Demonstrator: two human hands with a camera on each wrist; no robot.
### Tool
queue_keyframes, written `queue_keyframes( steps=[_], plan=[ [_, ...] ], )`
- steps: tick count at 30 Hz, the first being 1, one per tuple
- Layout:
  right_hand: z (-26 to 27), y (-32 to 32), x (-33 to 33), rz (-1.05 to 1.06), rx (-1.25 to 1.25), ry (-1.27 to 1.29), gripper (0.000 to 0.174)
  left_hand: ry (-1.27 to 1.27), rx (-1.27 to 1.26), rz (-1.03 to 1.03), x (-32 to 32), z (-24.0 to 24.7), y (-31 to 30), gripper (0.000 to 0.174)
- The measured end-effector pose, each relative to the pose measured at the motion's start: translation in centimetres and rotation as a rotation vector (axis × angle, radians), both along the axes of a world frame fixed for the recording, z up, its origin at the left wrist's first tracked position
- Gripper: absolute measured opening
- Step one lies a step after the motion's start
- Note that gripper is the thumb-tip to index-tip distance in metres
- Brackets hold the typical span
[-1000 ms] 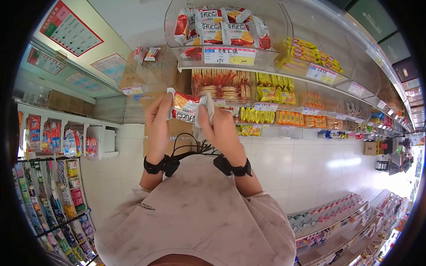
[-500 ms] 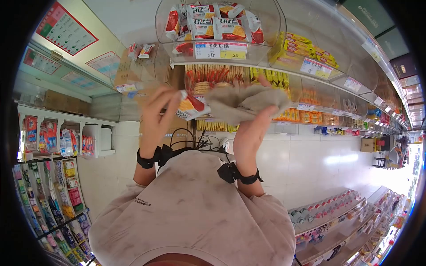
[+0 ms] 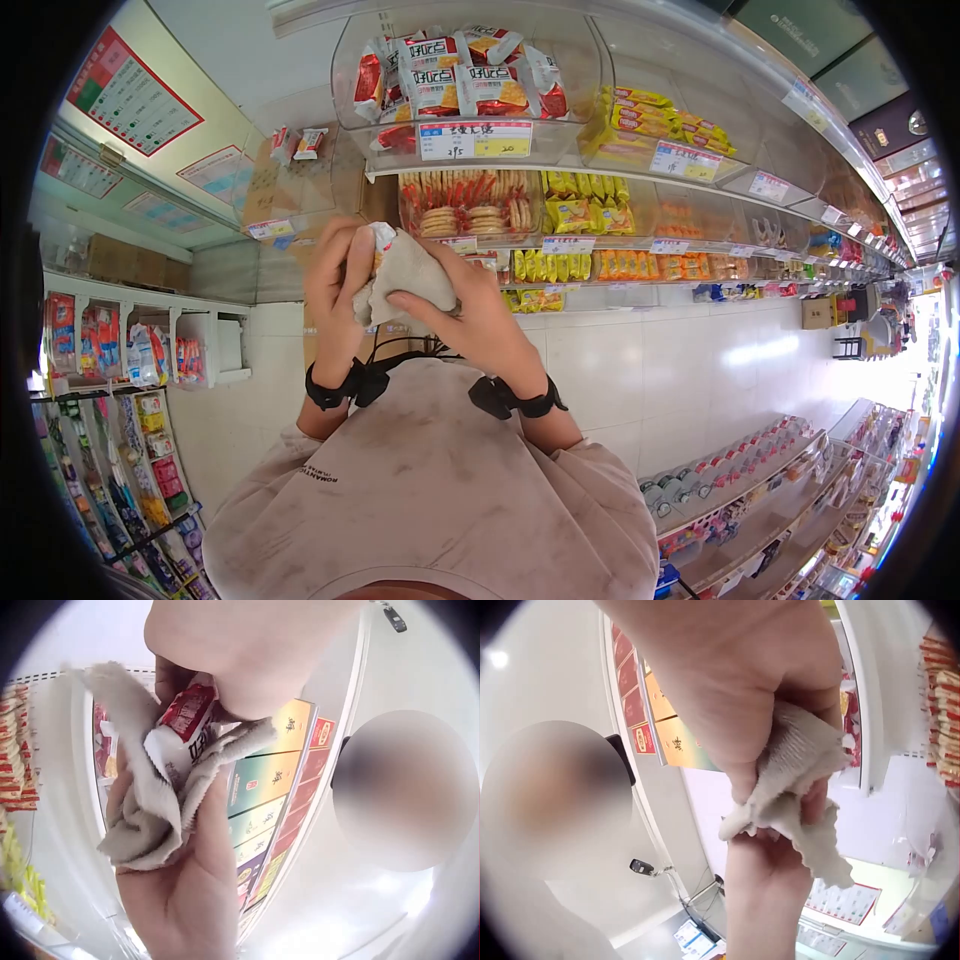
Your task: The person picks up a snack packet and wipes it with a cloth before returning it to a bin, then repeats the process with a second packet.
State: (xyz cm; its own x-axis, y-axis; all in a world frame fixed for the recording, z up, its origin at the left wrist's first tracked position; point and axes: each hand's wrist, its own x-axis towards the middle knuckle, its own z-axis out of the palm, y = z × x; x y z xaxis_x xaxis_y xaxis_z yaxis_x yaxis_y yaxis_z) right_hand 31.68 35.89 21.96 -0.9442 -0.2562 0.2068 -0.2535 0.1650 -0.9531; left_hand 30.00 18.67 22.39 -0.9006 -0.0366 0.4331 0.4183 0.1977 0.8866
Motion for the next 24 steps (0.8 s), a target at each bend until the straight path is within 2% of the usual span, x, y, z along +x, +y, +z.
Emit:
queue_keyframes(
  steps=[4,7,9,10,13,16,17,21,24],
  plan=[
    [-0.2,2.0,-0.2,-0.086,0.109,0.088,0.046,-0.105,0.111,-0.093,-0.4,-0.5,-0.3,0.014],
    [-0.5,3.2,-0.1,-0.145,0.080,0.147,0.044,-0.189,0.240,-0.201,0.0,1.0,0.6,0.026],
    [-0.6,3.6,-0.1,-0.179,0.022,0.258,0.046,0.017,0.172,-0.288,-0.3,1.4,0.1,0.038],
    [-0.6,3.5,0.3,-0.287,0.006,0.211,0.049,0.123,0.133,-0.333,-0.6,1.5,-0.1,0.044],
    [0.8,3.8,-0.9,-0.273,-0.018,0.329,0.050,0.245,-0.021,-0.251,-1.3,1.9,0.1,0.051],
    [2.8,3.1,-3.0,-0.347,0.100,0.600,0.048,0.507,-0.210,-0.017,-3.9,2.6,0.3,0.051],
    [3.6,2.7,-3.7,-0.378,0.140,0.679,0.048,0.523,-0.208,0.037,-4.7,2.8,0.5,0.050],
    [5.9,1.4,-7.9,-0.523,0.096,0.738,0.039,0.595,-0.254,0.243,-8.5,3.2,1.9,0.045],
    [6.6,1.8,-11.4,-0.560,0.225,0.721,0.037,0.567,-0.382,0.386,-11.1,3.7,3.7,0.044]
  ],
)
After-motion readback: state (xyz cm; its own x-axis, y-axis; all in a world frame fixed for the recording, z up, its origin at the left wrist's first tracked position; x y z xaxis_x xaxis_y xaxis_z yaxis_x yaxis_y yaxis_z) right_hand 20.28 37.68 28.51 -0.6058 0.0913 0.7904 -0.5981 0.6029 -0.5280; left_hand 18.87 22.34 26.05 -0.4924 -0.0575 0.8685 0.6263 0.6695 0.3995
